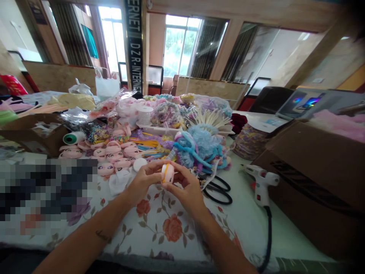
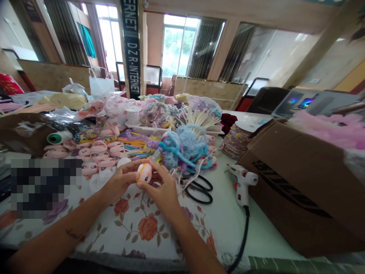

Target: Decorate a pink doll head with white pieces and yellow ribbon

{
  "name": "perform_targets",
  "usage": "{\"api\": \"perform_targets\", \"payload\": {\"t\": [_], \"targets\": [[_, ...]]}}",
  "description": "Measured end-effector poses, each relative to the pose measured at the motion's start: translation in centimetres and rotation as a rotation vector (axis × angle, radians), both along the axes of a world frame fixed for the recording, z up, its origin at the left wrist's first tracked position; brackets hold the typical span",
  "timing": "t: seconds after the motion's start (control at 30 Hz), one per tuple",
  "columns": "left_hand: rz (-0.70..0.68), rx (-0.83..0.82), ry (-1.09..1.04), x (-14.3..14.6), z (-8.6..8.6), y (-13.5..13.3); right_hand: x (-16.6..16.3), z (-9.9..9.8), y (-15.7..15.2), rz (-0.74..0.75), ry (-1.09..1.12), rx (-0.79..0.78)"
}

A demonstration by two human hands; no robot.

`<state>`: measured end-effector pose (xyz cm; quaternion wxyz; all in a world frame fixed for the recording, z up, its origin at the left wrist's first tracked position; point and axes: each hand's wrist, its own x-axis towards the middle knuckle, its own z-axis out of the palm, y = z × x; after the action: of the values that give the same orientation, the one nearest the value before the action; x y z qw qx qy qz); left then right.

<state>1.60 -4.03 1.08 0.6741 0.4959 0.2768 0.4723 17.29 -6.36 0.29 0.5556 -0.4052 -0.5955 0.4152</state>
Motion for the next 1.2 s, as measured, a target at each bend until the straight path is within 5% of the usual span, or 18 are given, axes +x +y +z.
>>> {"api": "perform_targets", "payload": {"t": [0.2, 0.43, 0.63, 1.2], "targets": [[0.015, -0.022, -0.008, 0.3, -0.1, -0.1, 0.0, -0.6, -0.1, -0.03, -0.095, 0.015], [-0.036, -0.257, -0.194, -0.5, 0.6, 1.1, 0.2, 0.0, 0.2, 0.007, 0.073, -0.106], [-0.127, -0.405, -0.084, -0.5, 0.5, 1.2, 0.5, 0.3, -0.1, -0.021, -0.005, -0.049], [-0.139, -0.322, -0.001, -0.4, 0.7, 0.3, 0.5, -0.3, -0.1, 0.012, -0.075, 0.151]]}}
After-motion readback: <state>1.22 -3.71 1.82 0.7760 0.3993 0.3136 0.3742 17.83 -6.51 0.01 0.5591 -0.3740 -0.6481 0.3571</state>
